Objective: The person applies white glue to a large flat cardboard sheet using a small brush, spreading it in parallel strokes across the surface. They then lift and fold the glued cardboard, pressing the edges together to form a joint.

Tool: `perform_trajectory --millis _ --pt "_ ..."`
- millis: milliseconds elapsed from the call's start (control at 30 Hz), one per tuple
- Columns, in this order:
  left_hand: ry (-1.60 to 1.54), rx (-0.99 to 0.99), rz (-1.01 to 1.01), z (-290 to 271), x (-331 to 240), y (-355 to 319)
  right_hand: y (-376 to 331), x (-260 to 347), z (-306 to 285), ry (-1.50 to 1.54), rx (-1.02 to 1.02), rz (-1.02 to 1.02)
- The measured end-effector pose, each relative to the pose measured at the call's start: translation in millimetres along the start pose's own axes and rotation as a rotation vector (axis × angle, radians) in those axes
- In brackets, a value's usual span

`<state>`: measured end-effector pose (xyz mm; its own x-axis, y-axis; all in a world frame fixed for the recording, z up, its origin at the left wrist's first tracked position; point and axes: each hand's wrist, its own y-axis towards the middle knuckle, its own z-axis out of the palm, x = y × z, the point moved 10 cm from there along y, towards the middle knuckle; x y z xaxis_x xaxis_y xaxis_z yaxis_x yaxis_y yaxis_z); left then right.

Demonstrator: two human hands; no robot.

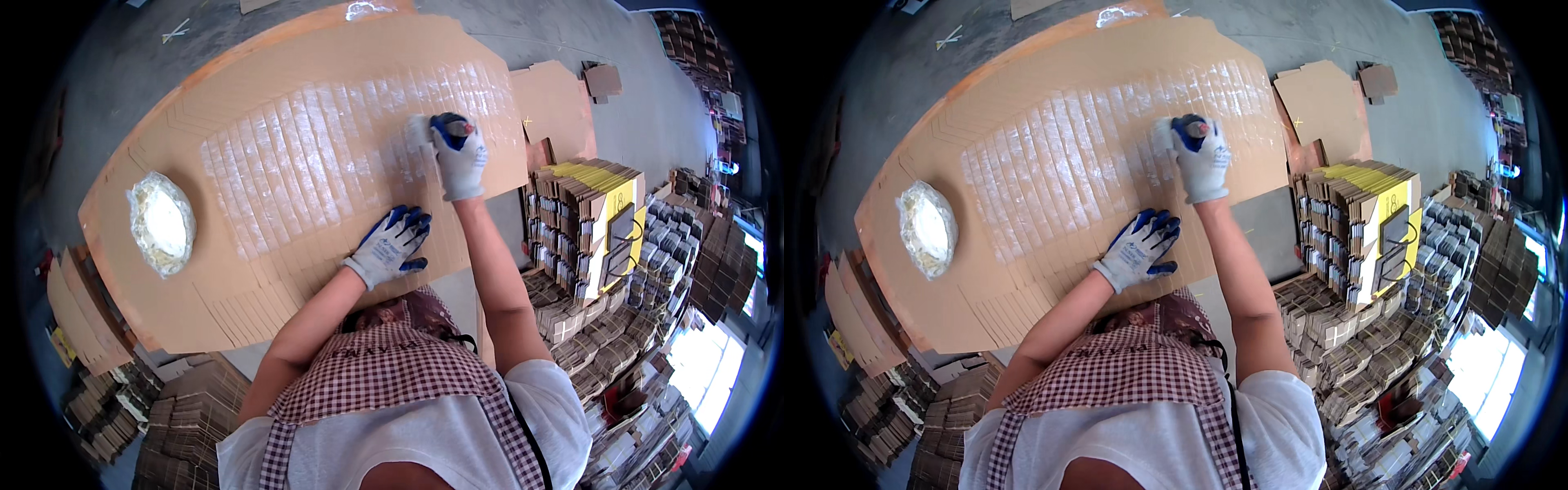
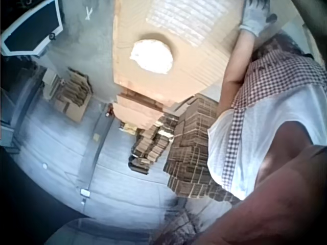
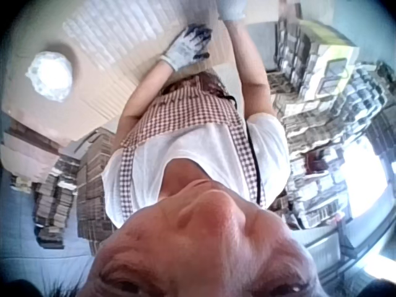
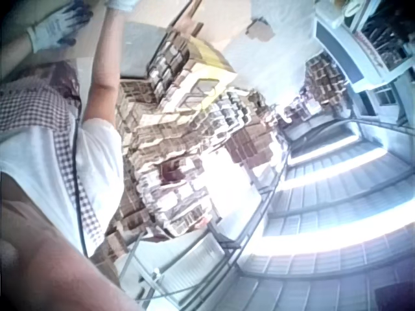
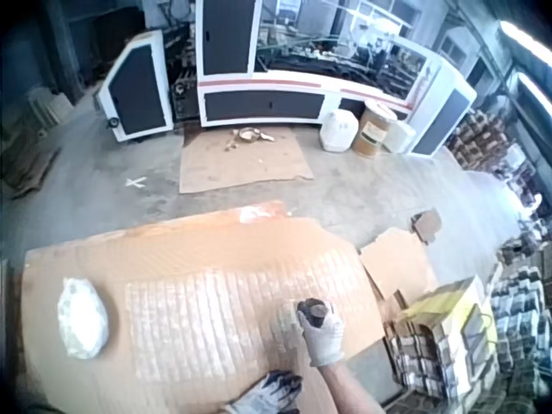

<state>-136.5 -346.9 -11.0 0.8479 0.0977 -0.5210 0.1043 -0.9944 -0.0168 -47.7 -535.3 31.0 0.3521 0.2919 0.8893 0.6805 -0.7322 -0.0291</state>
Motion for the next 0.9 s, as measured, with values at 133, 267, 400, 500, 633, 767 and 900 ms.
perform_trajectory --millis 133,267,400,500,633,767,900 --pt "0.022 -0.01 0.003 -0.8 -0.7 -5.0 1.5 38.7 -4.5 -0.342 -0.094 -0.13" --pt "0.045 -0.068 0.024 -1.7 0.7 -2.0 -13.9 52.9 40.0 -0.288 0.087 -0.34" --pt "0.003 0.042 0.016 3.6 3.5 -1.6 22.4 36.3 33.6 -0.455 0.072 -0.223" --pt "0.043 -0.028 0.022 2.4 2.6 -4.4 10.1 47.6 27.7 -0.238 0.001 -0.119" --pt "0.021 0.003 0.017 6.6 1.1 -3.6 4.2 48.1 36.4 -0.264 0.006 -0.224" --pt "-0.036 0.05 0.003 12.9 5.9 -9.2 9.0 58.1 29.1 -0.463 -0.041 -0.252" --pt "0.029 0.071 -0.001 7.4 1.1 -6.1 -15.3 52.1 35.8 -0.22 0.013 -0.158"
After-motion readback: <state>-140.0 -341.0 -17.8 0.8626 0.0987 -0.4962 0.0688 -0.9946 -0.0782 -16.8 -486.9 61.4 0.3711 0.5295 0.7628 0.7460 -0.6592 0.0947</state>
